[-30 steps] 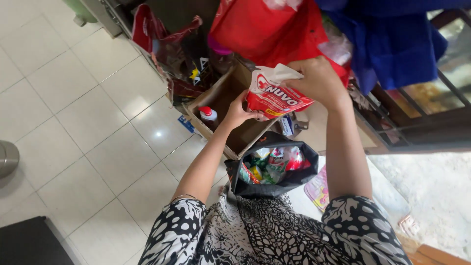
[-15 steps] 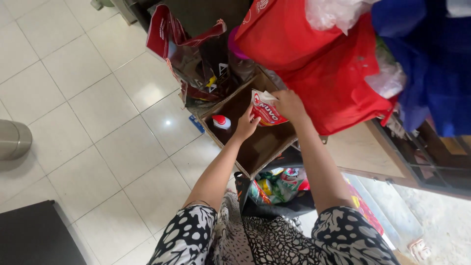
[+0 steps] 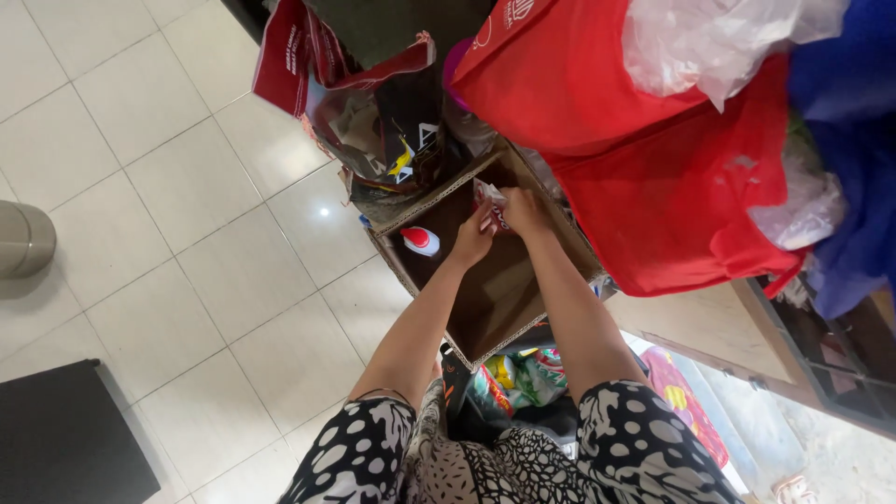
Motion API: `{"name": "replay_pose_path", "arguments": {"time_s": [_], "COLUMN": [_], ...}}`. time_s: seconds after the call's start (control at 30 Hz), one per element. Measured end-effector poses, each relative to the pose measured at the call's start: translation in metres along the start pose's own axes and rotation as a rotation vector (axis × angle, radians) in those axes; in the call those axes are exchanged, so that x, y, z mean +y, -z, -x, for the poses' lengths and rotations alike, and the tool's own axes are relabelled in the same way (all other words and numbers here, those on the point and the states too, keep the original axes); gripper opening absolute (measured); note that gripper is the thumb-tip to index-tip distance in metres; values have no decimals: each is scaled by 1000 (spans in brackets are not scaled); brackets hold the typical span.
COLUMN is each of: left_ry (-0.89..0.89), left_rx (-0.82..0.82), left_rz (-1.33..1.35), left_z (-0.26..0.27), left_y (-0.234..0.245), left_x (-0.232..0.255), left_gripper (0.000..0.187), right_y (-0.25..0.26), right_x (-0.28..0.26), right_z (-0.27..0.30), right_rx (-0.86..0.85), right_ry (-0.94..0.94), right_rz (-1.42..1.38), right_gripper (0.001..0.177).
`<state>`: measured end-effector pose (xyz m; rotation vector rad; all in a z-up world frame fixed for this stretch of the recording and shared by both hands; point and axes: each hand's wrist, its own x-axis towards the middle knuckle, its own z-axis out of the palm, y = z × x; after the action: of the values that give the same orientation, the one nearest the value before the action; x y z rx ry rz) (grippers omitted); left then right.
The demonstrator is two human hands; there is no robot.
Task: The person retrieves a black bag from a sofa and walks to a storage area. They then unpack various grocery items from the bag and place them into a cardboard box.
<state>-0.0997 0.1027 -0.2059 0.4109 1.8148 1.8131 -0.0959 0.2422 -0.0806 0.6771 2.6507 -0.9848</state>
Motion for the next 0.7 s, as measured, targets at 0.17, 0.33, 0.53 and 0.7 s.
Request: {"name": "replay_pose_path", "arguments": {"time_s": [0.17, 0.33, 0.53, 0.7], "left_ry": [147, 117, 61, 85], "left_rx": [46, 40, 40, 12], "left_rz": [-99, -1, -31, -51], "left_z": [1, -1, 8, 27], "left_y": [2, 4, -1, -5], "left_x": [30, 4, 23, 48], "left_gripper": [69, 75, 73, 78], "right_y": [-49, -68, -39, 4], "right_x": [47, 66, 37, 11], "right_z": [-43, -63, -24, 38], "right_rx": [83, 275, 166, 164], "right_ry": [39, 115, 106, 164], "right_rz": [-17, -23, -49, -141], "right_gripper": [31, 40, 49, 63]}}
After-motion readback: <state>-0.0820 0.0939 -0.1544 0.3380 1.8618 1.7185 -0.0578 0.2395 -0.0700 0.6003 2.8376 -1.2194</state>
